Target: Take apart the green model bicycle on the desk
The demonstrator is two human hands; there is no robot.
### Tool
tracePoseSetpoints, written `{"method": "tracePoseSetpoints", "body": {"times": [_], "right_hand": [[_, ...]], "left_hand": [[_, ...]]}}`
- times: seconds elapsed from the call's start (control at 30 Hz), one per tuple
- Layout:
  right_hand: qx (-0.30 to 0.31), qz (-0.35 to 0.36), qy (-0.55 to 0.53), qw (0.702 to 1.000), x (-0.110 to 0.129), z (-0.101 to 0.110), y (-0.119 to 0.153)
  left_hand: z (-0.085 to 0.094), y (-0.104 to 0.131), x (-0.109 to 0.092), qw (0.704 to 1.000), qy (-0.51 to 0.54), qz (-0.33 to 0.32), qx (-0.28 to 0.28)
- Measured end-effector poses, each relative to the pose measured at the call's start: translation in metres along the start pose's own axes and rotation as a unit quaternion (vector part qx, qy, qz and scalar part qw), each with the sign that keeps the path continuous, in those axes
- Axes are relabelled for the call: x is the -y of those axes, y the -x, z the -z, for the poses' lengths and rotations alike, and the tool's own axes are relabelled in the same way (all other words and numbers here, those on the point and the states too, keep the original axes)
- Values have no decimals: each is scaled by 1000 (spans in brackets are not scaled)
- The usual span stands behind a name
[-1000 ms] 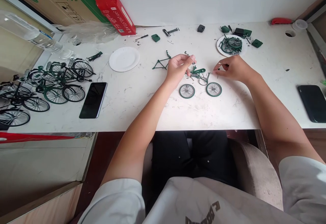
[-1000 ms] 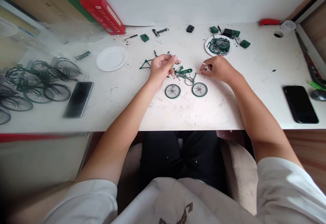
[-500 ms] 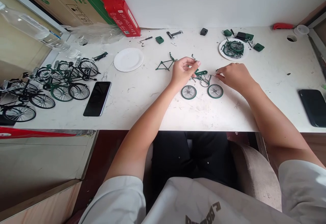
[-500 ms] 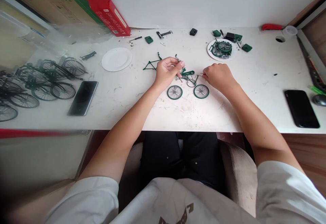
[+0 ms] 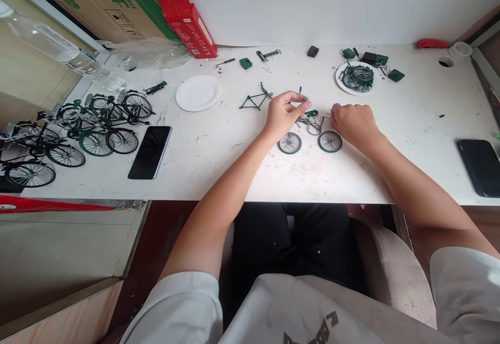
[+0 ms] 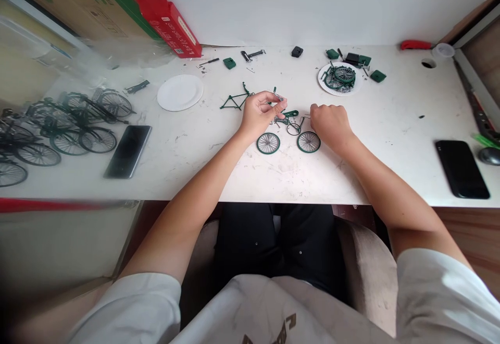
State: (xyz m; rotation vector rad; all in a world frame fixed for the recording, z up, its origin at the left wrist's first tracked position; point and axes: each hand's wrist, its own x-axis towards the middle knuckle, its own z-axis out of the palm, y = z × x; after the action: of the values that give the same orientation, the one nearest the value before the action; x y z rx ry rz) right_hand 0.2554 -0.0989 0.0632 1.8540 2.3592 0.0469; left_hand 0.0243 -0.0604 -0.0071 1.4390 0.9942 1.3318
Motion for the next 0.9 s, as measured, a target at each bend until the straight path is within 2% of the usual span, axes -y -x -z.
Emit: {"method": "tracePoseSetpoints", "body": {"times": [0.17, 0.3, 0.4, 0.57, 0.9], "right_hand": [[-20, 28, -33, 999, -17, 0, -7], [-10, 73, -107, 992, -45, 11, -9], [13, 63, -157, 986, -57, 17, -10], [51, 40, -184, 981, -56, 14, -15], [84, 0, -252, 964, -56, 13, -17]], "left_hand": [[0, 2, 0, 1000, -11, 4, 11], [1, 3, -3, 1000, -13, 5, 13], [1, 3, -3, 1000, -12, 8, 20], [2, 1, 0, 999, -20, 11, 32], [2, 4, 0, 998, -38, -6, 55]]}}
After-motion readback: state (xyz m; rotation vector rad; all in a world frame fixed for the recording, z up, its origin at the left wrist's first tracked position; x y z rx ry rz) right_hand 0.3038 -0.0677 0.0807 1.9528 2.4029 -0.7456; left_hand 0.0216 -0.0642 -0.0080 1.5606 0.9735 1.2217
